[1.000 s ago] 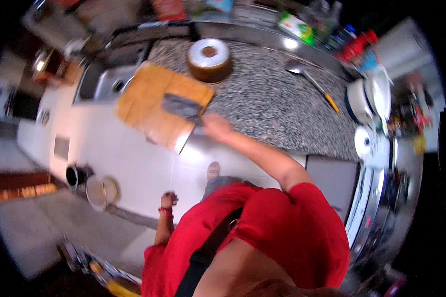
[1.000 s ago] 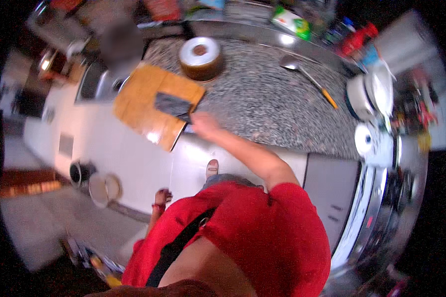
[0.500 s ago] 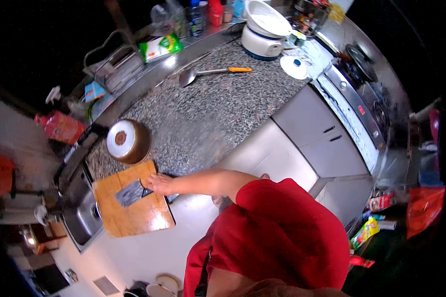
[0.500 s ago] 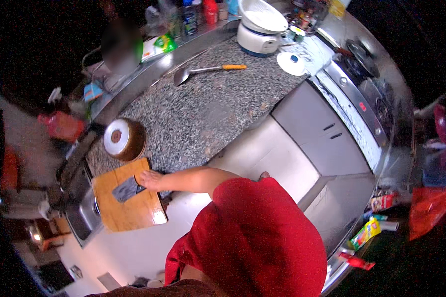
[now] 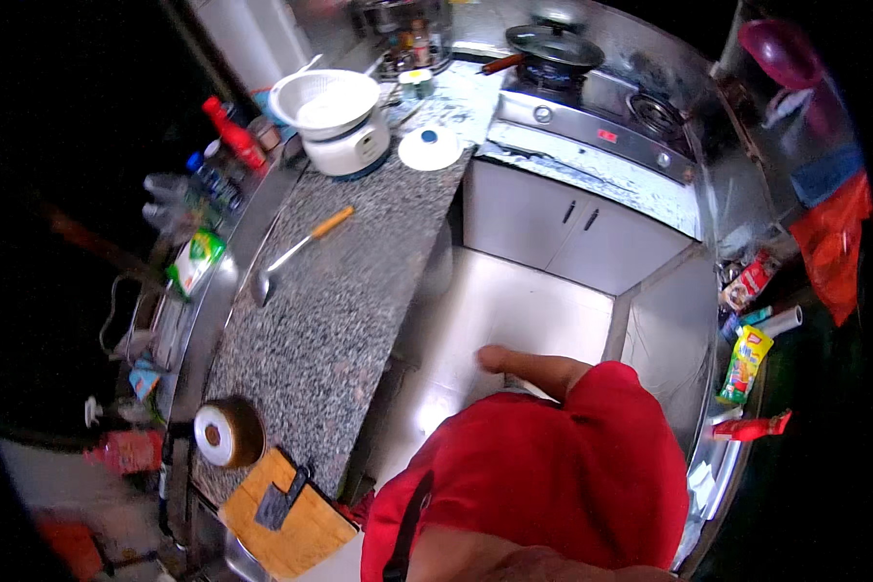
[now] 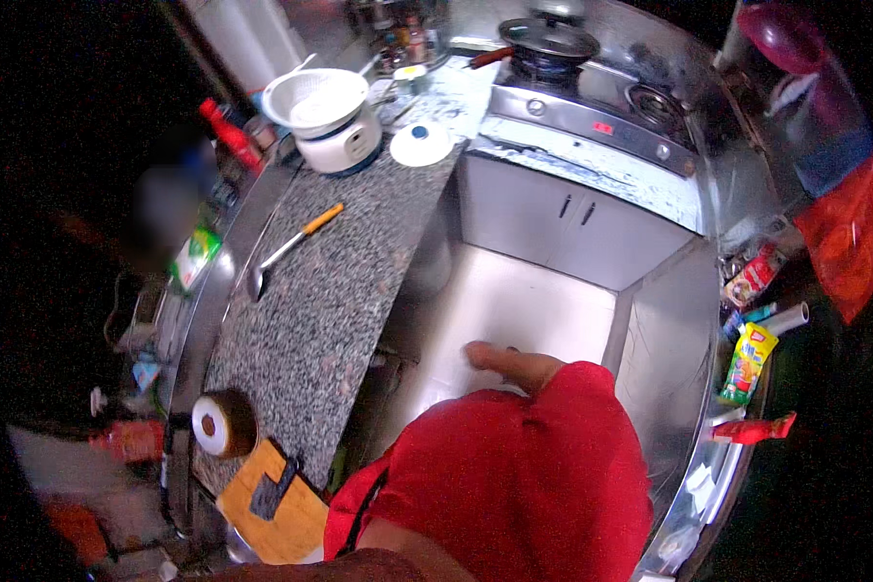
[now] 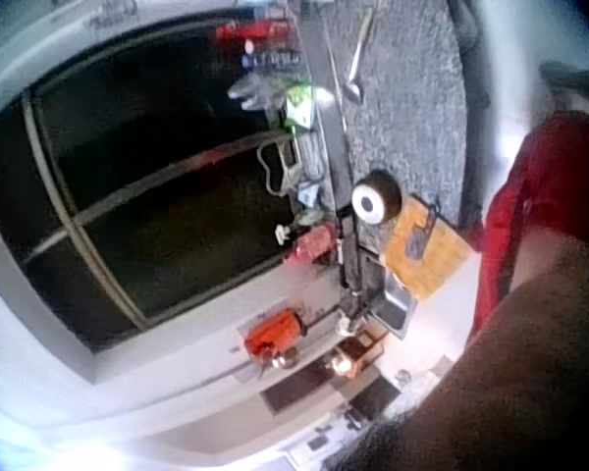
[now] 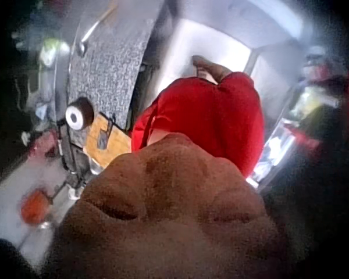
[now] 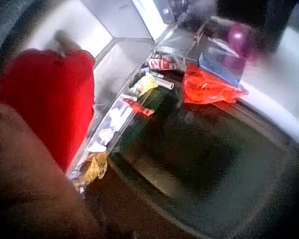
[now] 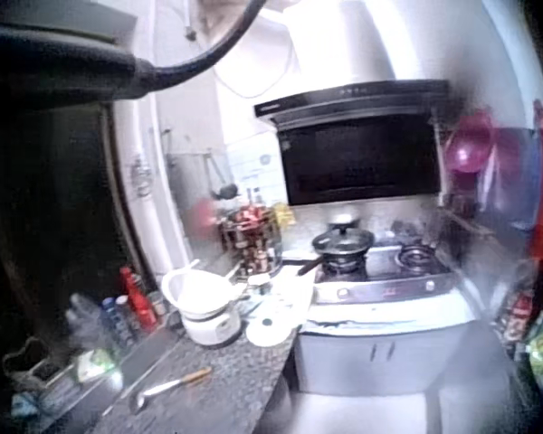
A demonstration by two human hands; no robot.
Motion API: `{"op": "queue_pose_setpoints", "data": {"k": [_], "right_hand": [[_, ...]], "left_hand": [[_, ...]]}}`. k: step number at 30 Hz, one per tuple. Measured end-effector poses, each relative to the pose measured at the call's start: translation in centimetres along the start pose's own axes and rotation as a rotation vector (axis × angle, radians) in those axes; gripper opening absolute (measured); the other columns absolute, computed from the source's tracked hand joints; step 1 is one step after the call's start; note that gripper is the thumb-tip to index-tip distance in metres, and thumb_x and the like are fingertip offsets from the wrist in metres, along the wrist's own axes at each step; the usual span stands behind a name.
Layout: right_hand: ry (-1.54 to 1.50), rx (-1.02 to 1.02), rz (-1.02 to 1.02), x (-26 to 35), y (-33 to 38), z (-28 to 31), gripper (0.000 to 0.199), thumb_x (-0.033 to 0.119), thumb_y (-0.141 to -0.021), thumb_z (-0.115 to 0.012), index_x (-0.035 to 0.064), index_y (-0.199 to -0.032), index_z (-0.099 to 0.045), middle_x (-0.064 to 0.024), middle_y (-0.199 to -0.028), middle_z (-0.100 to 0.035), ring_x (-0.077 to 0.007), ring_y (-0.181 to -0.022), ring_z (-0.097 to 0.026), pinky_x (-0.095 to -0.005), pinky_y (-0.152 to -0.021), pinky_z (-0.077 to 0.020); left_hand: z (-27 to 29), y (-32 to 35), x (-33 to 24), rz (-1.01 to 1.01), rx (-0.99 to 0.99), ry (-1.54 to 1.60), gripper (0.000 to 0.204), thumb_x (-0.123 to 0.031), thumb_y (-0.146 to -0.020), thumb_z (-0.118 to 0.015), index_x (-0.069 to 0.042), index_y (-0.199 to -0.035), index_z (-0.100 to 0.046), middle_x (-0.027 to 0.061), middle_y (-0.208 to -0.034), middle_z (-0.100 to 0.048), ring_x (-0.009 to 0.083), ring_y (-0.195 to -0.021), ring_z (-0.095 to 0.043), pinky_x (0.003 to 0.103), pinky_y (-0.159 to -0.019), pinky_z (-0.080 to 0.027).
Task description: The person adds ingredients to a pot, washes a strainer and a bowl, scrubs a wooden cutting board in a sink, and dries their hands with a towel.
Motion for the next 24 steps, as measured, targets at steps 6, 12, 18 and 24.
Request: {"op": "queue_pose_setpoints", "data": {"k": [6, 12, 18, 24], "right_hand": [[-0.128, -0.051, -1.081, -23.8, 23.7, 2.0, 0.017, 0.011, -0.069, -0.046, 0.0023, -0.068, -0.061, -0.0157, -0.082, -0.059, -0.0242, -0.077, -0.058, -0.0338, -0.068, -0.0470], [-0.167, 0.258, -0.766, -24.8, 27.5, 0.3, 0.022, 0.017, -0.071, -0.048, 0.0009, -0.061, -0.059, -0.0096, -0.057, -0.058, -0.0170, -0.045, -0.055, -0.0303, -0.044, -0.0470], [-0.598, 0.072, -0.883, -24.2, 28.1, 0.7, 0.022, 0.021, -0.070, -0.049, 0.0048, -0.077, -0.062, -0.0080, -0.059, -0.059, -0.0164, -0.048, -0.055, -0.0295, -0.047, -0.0471], [-0.429, 0.214, -0.723, -26.4, 28.0, -5.3, 0.012, 0.018, -0.063, -0.054, 0.0079, -0.062, -0.061, -0.0096, -0.073, -0.060, -0.0245, -0.070, -0.058, -0.0369, -0.063, -0.0467]], "left_hand": [[-5.9, -2.2, -5.9, -0.072, 0.048, -0.252, 0.028, -0.025, -0.079, -0.043, -0.006, -0.063, -0.057, 0.0074, -0.064, -0.058, 0.0170, -0.057, -0.056, 0.031, -0.049, -0.043], [-14.2, -4.4, -12.9, -0.281, 0.100, -0.541, 0.031, -0.027, -0.079, -0.042, -0.007, -0.061, -0.057, 0.0073, -0.064, -0.059, 0.0169, -0.058, -0.056, 0.032, -0.051, -0.043], [-22.9, -5.2, -20.7, -0.478, 0.119, -0.574, 0.035, -0.028, -0.080, -0.041, -0.007, -0.058, -0.058, 0.0073, -0.063, -0.059, 0.0169, -0.058, -0.056, 0.032, -0.052, -0.043], [-24.1, -7.6, -20.9, -0.390, 0.172, -0.726, 0.030, -0.035, -0.074, -0.050, -0.007, -0.077, -0.059, 0.0113, -0.077, -0.058, 0.0212, -0.065, -0.054, 0.035, -0.059, -0.042]]}}
Point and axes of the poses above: each hand's wrist, its own y-axis away from the middle knuckle, its own z-axis out of the back of the hand, x = y × z, the point moved 9 cm from there along -y, towards the middle knuckle
